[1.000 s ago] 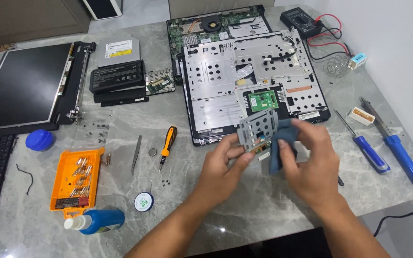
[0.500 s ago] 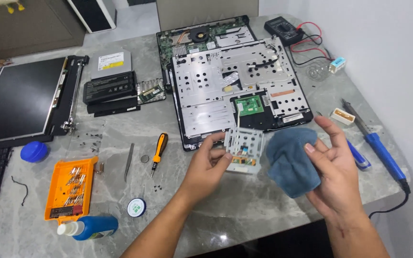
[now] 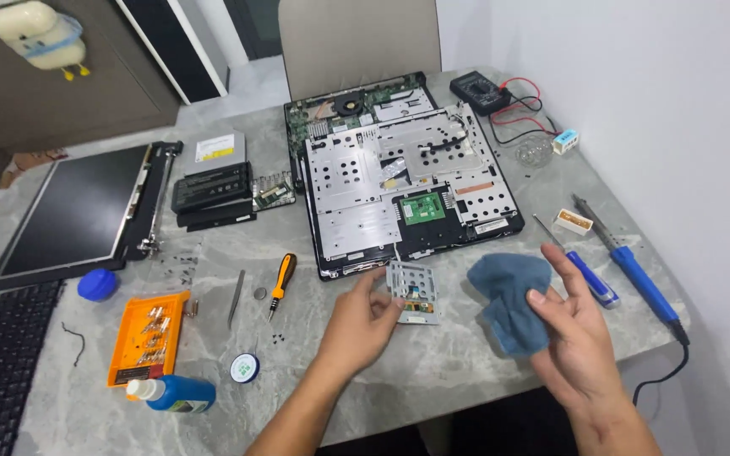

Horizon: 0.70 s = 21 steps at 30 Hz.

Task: The person cleans a small metal electronic component using a blue cloth and a small brush. They wipe the component on multiple sides and use the brush to remove dust from crevices. The component is handled repeatedly and placed back on the table.

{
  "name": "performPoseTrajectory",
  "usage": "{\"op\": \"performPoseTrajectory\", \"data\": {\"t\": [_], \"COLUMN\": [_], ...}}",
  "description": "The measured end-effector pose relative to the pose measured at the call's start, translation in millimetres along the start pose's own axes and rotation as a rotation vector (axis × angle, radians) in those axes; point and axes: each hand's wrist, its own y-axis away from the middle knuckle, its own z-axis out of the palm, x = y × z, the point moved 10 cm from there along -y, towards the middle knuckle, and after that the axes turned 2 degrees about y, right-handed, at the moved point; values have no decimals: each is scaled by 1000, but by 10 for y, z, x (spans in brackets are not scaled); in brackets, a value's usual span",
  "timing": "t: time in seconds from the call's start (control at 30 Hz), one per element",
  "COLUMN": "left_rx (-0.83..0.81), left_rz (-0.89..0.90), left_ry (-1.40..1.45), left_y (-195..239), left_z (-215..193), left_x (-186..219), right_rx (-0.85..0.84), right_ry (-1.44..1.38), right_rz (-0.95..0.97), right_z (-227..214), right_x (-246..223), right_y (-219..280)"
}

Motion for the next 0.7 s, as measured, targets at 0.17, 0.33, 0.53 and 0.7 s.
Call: {"op": "performPoseTrajectory", "data": {"t": [0.17, 0.33, 0.53, 0.7], "left_rx": [2, 63, 62, 247], "left_rz": [-102, 11, 76, 301], "left_ry": [-110, -142, -315, -151], "left_y": [154, 248, 374, 621], "left_z": [107, 148, 167, -45], "left_x": [-89, -68, 22, -32], "right_rx": [21, 85, 132, 33], "right_ry": [-59, -56, -66, -103], "right_rz": [17, 110, 202, 228], "right_z": [13, -125, 142, 448], "right_x": [4, 202, 150, 209], "right_y": [55, 83, 254, 346]}}
